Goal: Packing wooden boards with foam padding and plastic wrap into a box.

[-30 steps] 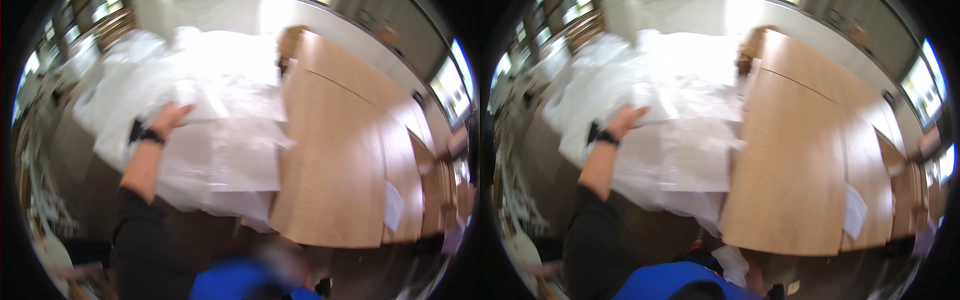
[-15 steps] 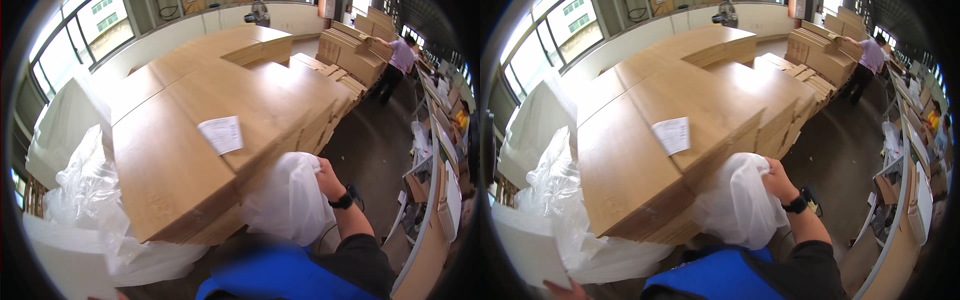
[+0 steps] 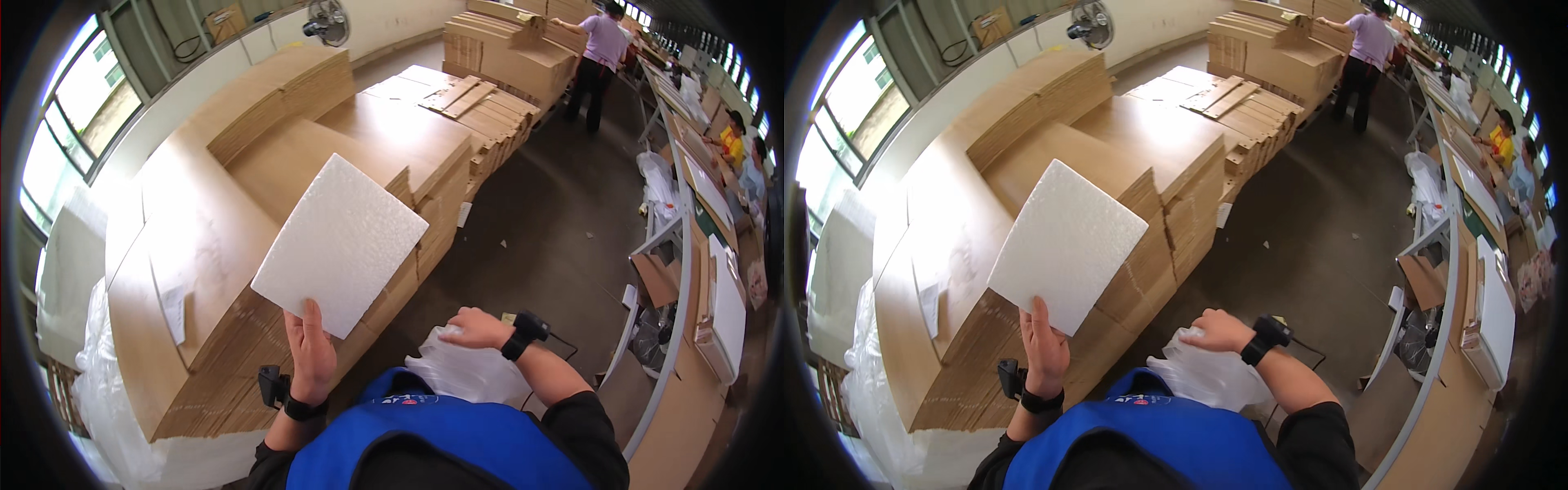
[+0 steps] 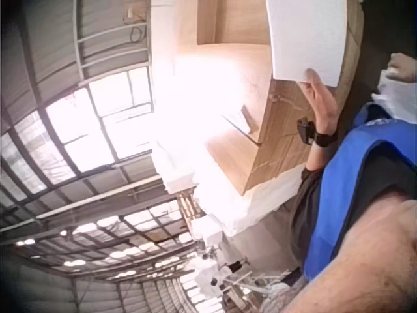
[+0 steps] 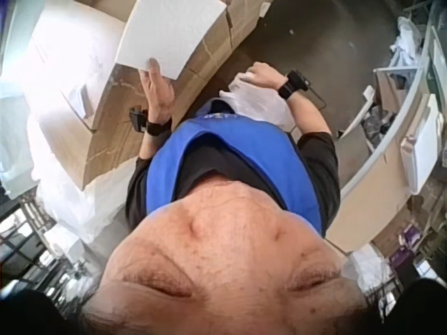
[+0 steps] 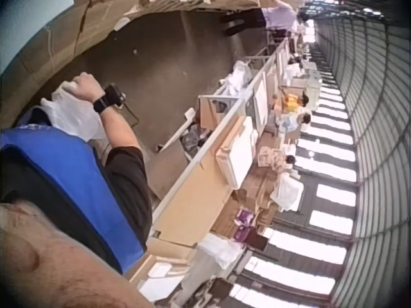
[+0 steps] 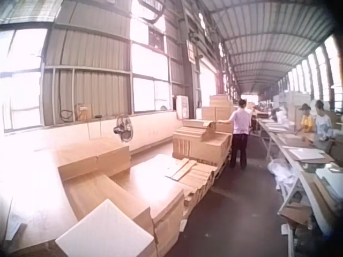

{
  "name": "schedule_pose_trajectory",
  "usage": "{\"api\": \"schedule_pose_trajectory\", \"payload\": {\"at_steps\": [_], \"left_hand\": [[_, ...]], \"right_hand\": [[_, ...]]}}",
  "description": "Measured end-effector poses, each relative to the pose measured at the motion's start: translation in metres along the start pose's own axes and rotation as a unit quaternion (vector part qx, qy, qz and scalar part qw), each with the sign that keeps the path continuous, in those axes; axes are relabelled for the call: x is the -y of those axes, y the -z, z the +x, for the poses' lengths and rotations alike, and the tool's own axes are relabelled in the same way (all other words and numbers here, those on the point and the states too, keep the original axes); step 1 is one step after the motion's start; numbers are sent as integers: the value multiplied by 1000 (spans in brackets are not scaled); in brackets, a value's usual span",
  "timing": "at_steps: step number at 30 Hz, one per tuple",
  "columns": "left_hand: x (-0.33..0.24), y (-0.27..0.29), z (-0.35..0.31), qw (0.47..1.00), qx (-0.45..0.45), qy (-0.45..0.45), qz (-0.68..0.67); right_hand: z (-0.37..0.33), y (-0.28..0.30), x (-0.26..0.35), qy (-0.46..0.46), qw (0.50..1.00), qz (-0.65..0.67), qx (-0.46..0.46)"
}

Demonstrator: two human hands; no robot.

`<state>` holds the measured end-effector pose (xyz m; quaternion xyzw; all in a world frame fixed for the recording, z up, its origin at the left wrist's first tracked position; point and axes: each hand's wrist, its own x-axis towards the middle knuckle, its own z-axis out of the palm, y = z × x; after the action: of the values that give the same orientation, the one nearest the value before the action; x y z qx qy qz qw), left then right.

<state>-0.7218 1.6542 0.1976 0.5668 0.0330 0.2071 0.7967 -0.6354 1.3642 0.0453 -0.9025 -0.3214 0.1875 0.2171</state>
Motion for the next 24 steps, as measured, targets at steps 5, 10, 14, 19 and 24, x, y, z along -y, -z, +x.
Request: {"api": "schedule_pose_trajectory", "payload": {"at_steps": [5, 10, 14, 19, 24], "left_hand": [[62, -53, 51, 996, 28, 78, -21], [131, -108, 99, 965, 221, 108, 91], [157, -147, 153, 946, 268, 156, 96], [174, -184, 207, 940, 260, 169, 139], [195, -213, 229, 963, 152, 162, 156]], "right_hand": [[38, 89, -83, -129, 977, -1, -172], [152, 189, -171, -8, 914, -162, -373], [231, 279, -230, -8, 923, -323, -208], [321, 343, -265, 114, 927, -349, -78], [382, 358, -295, 314, 873, -368, 66]]}}
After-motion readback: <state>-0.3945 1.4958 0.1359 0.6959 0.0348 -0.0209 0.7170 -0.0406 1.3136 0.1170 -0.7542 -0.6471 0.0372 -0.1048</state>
